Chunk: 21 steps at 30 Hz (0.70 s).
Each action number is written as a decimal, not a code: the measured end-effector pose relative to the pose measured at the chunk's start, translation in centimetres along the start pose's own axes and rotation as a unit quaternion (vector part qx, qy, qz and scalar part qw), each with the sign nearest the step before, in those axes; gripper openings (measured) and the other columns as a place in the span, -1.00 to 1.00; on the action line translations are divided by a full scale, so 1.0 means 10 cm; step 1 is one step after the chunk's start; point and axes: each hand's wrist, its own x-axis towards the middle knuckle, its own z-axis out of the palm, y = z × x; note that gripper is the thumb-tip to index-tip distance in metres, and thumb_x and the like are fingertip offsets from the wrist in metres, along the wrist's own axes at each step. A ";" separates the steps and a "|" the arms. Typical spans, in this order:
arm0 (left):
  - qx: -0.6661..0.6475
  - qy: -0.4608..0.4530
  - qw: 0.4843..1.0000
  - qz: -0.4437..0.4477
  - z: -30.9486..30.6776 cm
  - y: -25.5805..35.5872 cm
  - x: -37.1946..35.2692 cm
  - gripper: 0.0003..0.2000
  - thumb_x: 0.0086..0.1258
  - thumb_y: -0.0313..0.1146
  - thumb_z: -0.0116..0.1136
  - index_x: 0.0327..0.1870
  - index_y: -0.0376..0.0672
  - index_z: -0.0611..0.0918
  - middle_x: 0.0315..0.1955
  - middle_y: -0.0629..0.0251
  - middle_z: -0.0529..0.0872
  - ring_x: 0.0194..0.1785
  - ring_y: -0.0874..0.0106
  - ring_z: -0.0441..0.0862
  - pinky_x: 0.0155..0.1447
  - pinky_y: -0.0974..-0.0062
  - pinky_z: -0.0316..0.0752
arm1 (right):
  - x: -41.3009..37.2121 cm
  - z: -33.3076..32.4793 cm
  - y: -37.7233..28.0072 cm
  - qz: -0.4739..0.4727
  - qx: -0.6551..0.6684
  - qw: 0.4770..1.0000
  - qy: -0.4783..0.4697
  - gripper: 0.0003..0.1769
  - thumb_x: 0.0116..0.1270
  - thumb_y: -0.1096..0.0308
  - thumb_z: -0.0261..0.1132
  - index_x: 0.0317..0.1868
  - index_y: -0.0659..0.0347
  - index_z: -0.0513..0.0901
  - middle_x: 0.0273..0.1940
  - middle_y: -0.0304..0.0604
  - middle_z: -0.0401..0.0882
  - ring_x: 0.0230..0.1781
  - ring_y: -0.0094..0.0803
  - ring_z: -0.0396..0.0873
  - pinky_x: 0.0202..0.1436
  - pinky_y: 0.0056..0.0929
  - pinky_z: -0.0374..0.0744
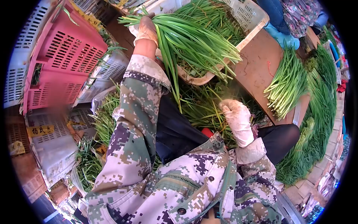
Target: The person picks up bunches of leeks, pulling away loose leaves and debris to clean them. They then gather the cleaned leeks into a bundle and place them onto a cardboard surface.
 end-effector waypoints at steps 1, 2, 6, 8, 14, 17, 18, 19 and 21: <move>0.029 0.033 0.998 0.038 0.04 -0.02 -0.03 -0.74 0.33 -0.32 0.12 -0.25 -0.42 0.53 -0.43 0.03 0.69 -0.49 0.11 0.65 -0.34 0.17 0.63 | 0.05 0.00 -0.02 -0.042 -0.036 0.998 -0.013 -0.85 0.18 0.31 0.28 -0.21 0.01 0.66 -0.33 -0.19 0.64 -0.18 -0.13 0.59 -0.05 -0.17 0.51; 0.057 0.067 0.993 0.076 0.06 -0.02 -0.06 -0.72 0.35 -0.28 0.09 -0.25 -0.41 0.54 -0.42 0.02 0.70 -0.47 0.09 0.65 -0.27 0.14 0.63 | 0.10 -0.01 -0.08 -0.049 -0.118 0.988 -0.089 -0.79 0.12 0.42 0.28 -0.19 0.03 0.67 -0.24 -0.16 0.64 -0.03 -0.15 0.54 0.04 -0.17 0.47; 0.062 -0.032 0.998 -0.009 -0.17 0.02 0.34 -0.62 0.42 -0.13 -0.07 -0.19 -0.37 0.55 -0.32 -0.03 0.70 -0.29 0.02 0.64 -0.06 0.04 0.56 | 0.10 0.01 -0.12 -0.177 -0.024 0.979 0.101 -0.62 0.05 0.63 0.19 -0.08 0.15 0.62 -0.08 -0.05 0.59 0.03 -0.14 0.52 0.10 -0.20 0.48; 0.002 -0.086 0.996 -0.002 -0.34 -0.07 0.52 -0.61 0.45 -0.11 -0.14 -0.19 -0.33 0.56 -0.29 0.03 0.67 -0.26 0.12 0.63 -0.07 0.11 0.55 | 0.23 -0.03 -0.11 -0.164 0.025 0.973 0.159 -0.65 0.10 0.61 0.24 -0.05 0.21 0.60 -0.06 -0.07 0.60 -0.03 -0.14 0.55 0.11 -0.25 0.49; -0.021 -0.013 0.999 0.023 -0.31 -0.23 0.55 -0.79 0.38 -0.29 0.00 -0.43 -0.18 0.58 -0.54 0.17 0.65 -0.53 0.23 0.60 -0.32 0.29 0.59 | 0.76 0.20 -0.03 -0.099 -0.070 0.981 0.150 -0.49 0.15 0.30 0.35 0.13 0.21 0.49 -0.04 0.00 0.56 0.02 -0.03 0.49 0.15 -0.10 0.41; -0.031 -0.031 0.999 0.018 -0.22 -0.21 0.27 -0.86 0.22 -0.35 0.20 -0.36 -0.24 0.61 -0.49 0.28 0.61 -0.47 0.37 0.56 -0.34 0.41 0.49 | 0.89 0.50 0.20 -0.078 0.101 0.982 0.141 -0.69 0.22 0.36 0.31 -0.04 0.28 0.61 -0.29 0.01 0.63 -0.22 -0.06 0.59 -0.04 -0.22 0.54; -0.016 -0.006 0.997 0.077 -0.24 -0.20 0.32 -0.87 0.21 -0.37 0.20 -0.32 -0.24 0.61 -0.48 0.29 0.60 -0.44 0.37 0.57 -0.35 0.44 0.50 | 0.82 0.51 0.26 -0.004 0.285 0.954 0.096 -0.77 0.29 0.31 0.28 -0.14 0.29 0.64 -0.33 -0.12 0.66 -0.30 -0.27 0.62 -0.15 -0.37 0.56; -0.042 0.017 0.990 0.130 -0.13 -0.14 0.26 -0.84 0.36 -0.35 0.01 -0.42 -0.18 0.55 -0.60 0.22 0.59 -0.57 0.28 0.55 -0.45 0.32 0.53 | 0.65 0.02 -0.07 0.061 0.395 0.915 -0.057 -0.79 0.30 0.32 0.28 -0.13 0.27 0.62 -0.31 -0.23 0.65 -0.29 -0.50 0.59 -0.17 -0.50 0.55; -0.052 -0.061 0.986 0.147 -0.15 -0.15 0.17 -0.82 0.21 -0.37 0.17 -0.22 -0.24 0.58 -0.36 0.30 0.58 -0.40 0.38 0.57 -0.32 0.41 0.53 | 0.54 -0.22 0.03 0.062 0.548 0.832 -0.059 -0.79 0.27 0.39 0.28 -0.11 0.25 0.58 -0.30 -0.26 0.63 -0.29 -0.56 0.58 -0.20 -0.57 0.53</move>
